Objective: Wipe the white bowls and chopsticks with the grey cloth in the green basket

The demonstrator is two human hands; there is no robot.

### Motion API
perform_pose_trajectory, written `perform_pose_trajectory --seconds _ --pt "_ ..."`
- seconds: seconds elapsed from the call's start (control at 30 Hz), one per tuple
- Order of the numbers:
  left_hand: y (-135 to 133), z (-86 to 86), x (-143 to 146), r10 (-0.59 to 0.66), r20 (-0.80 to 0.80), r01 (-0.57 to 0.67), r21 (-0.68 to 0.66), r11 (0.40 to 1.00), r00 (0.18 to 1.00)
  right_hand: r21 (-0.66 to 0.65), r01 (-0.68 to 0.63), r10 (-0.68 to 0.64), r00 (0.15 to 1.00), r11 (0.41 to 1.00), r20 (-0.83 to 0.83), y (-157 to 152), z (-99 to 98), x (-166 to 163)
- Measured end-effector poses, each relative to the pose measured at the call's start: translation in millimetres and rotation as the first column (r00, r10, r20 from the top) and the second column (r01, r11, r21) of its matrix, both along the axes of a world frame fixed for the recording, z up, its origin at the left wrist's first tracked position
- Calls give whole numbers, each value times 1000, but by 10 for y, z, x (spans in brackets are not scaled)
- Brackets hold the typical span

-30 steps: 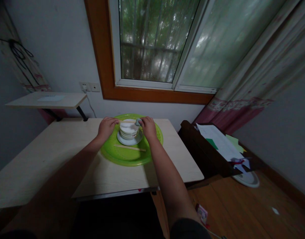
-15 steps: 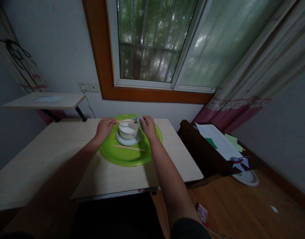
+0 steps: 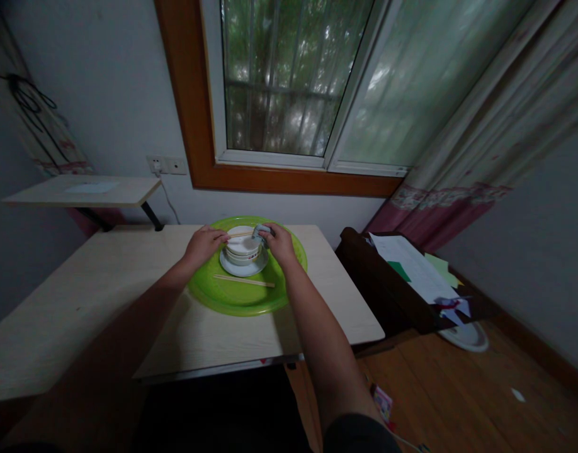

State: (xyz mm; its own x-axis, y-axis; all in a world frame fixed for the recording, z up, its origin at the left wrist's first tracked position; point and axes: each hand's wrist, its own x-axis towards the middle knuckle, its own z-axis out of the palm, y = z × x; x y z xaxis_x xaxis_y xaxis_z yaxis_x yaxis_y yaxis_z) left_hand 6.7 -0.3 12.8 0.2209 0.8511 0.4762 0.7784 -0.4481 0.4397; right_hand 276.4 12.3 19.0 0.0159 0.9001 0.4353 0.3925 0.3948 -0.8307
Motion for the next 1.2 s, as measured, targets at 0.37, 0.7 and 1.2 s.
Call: perform_pose_trajectory --seconds 0.37,0.7,1.2 --pt "-54 60 25 -36 84 43 -83 996 996 51 142 -138 988 989 -74 70 -23 48" --pt "-73 76 4 -4 48 10 -125 992 999 255 327 -311 945 910 -101 62 -1 160" --pt "-97 57 29 -8 -99 4 -43 999 995 147 -188 67 807 971 587 -73 55 -14"
